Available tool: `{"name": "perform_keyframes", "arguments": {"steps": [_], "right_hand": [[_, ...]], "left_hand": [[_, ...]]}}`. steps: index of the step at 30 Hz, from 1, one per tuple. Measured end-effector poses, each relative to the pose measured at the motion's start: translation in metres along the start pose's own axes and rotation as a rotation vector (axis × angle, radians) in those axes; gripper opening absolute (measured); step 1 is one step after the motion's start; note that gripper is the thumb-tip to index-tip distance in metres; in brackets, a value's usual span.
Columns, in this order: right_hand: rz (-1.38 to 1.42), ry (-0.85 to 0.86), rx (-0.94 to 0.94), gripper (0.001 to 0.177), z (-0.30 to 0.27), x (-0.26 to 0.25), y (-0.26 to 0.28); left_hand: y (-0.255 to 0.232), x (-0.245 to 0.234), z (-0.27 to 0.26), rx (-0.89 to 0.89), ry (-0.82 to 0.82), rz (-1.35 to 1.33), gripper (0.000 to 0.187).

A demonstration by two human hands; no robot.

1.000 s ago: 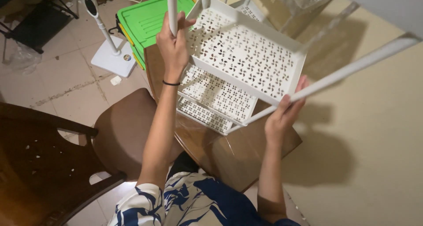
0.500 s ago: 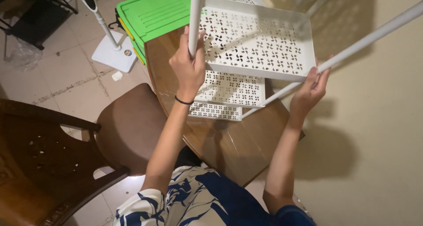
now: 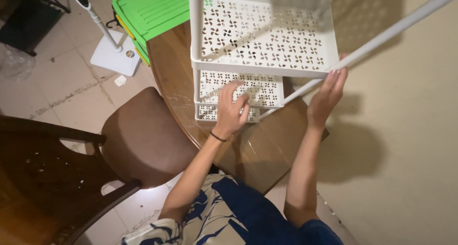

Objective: The person assembles a white plastic three-tier storage shelf by inserting vertical poles into the basket trays and securing them with small white plastic caps. The person works on a wooden table, attaching each pole and then snapping on the caps to lock the structure in place.

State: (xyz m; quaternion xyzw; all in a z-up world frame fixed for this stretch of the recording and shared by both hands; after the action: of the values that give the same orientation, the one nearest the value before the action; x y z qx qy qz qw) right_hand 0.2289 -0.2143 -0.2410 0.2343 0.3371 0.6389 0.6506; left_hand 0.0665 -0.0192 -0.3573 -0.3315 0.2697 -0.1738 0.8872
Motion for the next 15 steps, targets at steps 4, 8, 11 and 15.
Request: {"name": "perform_keyframes", "arguments": {"steps": [4,8,11,15], "right_hand": [[-0.043,-0.116,-0.052,0.05,-0.023,-0.011,-0.007],[-0.179,-0.227,-0.187,0.029,-0.064,-0.017,-0.003],[-0.21,0.024,-0.114,0.011,-0.096,0.01,-0.011],[-0.185,0.303,-0.053,0.008,-0.112,0.062,-0.026]], "left_hand": [[0.071,0.03,0.005,-0.286,0.172,0.239,0.02],[0.111,0.029,0.01,-0.394,0.264,0.434,0.042],[0.119,0.031,0.011,-0.518,0.327,0.535,0.053],[0.116,0.034,0.012,-0.619,0.422,0.577,0.056]]}}
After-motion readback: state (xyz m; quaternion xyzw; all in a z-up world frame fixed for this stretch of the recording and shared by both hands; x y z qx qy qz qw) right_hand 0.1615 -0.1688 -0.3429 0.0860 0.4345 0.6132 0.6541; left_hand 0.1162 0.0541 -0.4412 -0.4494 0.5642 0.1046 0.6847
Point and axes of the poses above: each hand's wrist, its own z-axis towards the middle knuckle, its own x-axis out of the palm, y = z × x, the point moved 6 cm from there along z, towards the middle knuckle, and after that the axes turned 10 degrees about -x, right-handed, at the moved point
